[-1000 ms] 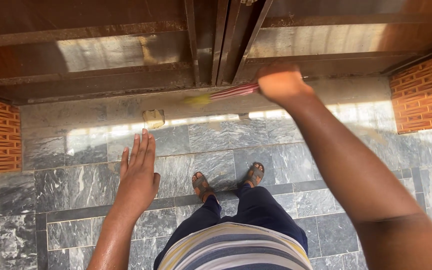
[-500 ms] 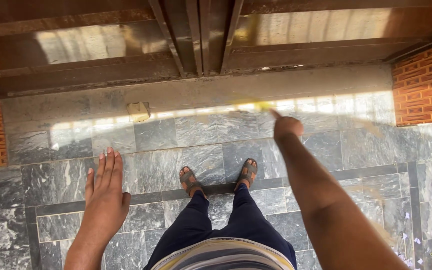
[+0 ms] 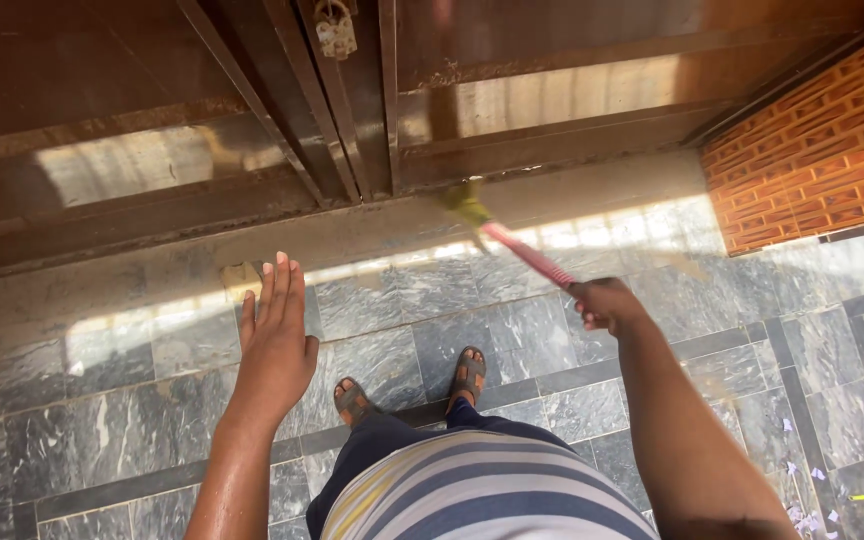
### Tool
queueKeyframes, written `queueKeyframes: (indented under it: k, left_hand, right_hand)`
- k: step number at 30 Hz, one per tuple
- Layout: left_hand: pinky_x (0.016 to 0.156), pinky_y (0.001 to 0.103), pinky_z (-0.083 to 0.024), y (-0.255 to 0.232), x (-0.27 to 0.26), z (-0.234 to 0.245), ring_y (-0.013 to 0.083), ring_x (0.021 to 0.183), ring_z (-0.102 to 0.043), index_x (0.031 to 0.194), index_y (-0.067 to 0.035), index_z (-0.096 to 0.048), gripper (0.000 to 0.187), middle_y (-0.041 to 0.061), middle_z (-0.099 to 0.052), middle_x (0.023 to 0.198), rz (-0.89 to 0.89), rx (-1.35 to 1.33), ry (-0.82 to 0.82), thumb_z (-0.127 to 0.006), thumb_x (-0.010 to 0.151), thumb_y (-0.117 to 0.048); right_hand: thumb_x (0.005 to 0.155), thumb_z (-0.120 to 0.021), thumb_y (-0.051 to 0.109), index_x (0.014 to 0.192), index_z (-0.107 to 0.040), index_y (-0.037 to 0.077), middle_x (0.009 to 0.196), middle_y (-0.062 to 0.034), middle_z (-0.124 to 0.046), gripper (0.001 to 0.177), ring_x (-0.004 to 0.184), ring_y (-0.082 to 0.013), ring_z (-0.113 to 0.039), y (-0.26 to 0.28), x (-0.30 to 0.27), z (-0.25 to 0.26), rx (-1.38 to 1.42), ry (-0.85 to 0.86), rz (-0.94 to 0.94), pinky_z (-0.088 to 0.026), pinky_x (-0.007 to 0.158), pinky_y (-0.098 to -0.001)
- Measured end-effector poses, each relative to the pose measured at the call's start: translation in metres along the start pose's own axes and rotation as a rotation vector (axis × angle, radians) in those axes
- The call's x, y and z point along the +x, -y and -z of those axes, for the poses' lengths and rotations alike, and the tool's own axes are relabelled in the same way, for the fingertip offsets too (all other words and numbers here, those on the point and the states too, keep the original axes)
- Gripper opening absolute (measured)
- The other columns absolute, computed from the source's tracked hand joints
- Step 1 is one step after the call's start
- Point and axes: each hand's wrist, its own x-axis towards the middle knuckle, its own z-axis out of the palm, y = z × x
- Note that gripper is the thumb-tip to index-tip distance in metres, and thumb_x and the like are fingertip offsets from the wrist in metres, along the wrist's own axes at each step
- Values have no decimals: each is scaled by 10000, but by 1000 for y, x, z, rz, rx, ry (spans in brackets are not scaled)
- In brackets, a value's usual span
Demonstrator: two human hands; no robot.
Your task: Sweep debris and trash on a tiled floor using a broom.
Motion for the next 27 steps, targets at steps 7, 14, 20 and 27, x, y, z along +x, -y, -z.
queueKeyframes:
  k: [7, 14, 20, 27]
  left_hand:
    - [1253, 498, -59, 8, 0, 6, 250, 1582, -17, 1615, -72, -117, 957, 106, -25, 1716, 25, 10, 15, -631, 812, 8]
    - [1260, 474, -45, 51, -26, 33, 246, 1582, -13, 1607, -58, -110, 959, 103, -33, 1718, 59, 32, 42, -633, 806, 12]
    - [1264, 471, -34, 106, -51, 44, 238, 1582, -18, 1602, -71, -118, 946, 96, -47, 1709, 114, 97, 93, -621, 805, 13]
    - [1256, 478, -38, 137, -51, 58, 247, 1575, -22, 1610, -74, -82, 964, 105, -35, 1712, 59, 24, 45, -598, 804, 39]
  right_hand:
    - [908, -746, 281, 1134, -712, -27, 742, -89, -699, 383, 462, -126, -578, 43, -86, -51, 43, 514, 50, -508, 441, -285]
    - [952, -679, 326, 1353, -631, 110, 730, -73, -706, 458, 428, -84, -423, 44, -85, -218, -219, 656, 120, -338, 381, -270]
    - [932, -731, 327, 950, -678, 0, 635, -82, -603, 333, 429, -129, -425, -29, -23, -299, -59, 313, -155, -317, 381, -343]
    - [953, -658, 276, 887, -716, -33, 688, -103, -648, 321, 487, -203, -568, 16, -120, -225, 141, -264, -155, -456, 417, -403]
